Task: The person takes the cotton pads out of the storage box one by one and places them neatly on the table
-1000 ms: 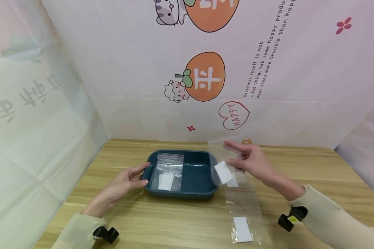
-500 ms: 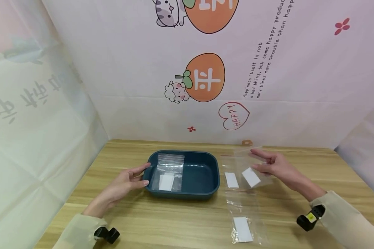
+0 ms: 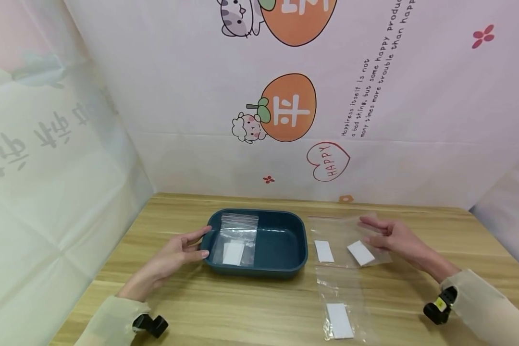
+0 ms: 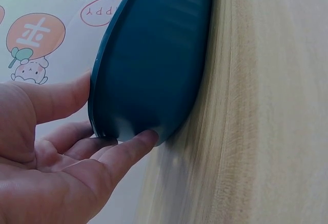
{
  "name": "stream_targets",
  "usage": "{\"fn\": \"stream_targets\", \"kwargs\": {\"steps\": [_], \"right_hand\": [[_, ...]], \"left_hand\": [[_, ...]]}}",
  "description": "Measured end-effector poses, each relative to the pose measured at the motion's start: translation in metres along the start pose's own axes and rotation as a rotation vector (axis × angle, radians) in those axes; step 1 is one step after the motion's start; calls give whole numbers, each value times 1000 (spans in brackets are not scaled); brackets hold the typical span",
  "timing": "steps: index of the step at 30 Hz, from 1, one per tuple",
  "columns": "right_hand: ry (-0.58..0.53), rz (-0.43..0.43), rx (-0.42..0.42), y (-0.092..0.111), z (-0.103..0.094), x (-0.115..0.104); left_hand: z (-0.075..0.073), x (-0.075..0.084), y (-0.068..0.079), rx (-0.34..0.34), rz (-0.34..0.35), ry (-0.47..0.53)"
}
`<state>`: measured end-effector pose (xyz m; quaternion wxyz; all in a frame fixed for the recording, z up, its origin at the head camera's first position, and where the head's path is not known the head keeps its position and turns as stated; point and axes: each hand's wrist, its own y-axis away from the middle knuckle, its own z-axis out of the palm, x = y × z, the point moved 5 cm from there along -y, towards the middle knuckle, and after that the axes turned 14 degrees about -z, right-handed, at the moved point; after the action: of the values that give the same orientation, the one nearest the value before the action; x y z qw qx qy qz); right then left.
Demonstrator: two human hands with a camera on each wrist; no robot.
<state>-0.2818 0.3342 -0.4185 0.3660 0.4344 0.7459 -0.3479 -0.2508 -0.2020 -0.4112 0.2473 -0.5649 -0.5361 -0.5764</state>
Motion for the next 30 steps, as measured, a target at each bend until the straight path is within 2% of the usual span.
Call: {"fn": "stream_targets", "kwargs": {"steps": [4,10,12,18,30], "right_hand": [[78,13,1,0,-2,6],[270,0,-24,1,-4,6],[304,-3,-17,2,-5,6],[332,-15,20,3,-7,10],[419,-58,3,1,-5,13]], "left_hand": [[0,0,0,-8,-3,17],[0,-1,-1,-15,-6,23],[0,-1,0,-15,-7,23],[0,-1,-1,-31,-1,28],[0,-2,-2,-29,3,24]]}}
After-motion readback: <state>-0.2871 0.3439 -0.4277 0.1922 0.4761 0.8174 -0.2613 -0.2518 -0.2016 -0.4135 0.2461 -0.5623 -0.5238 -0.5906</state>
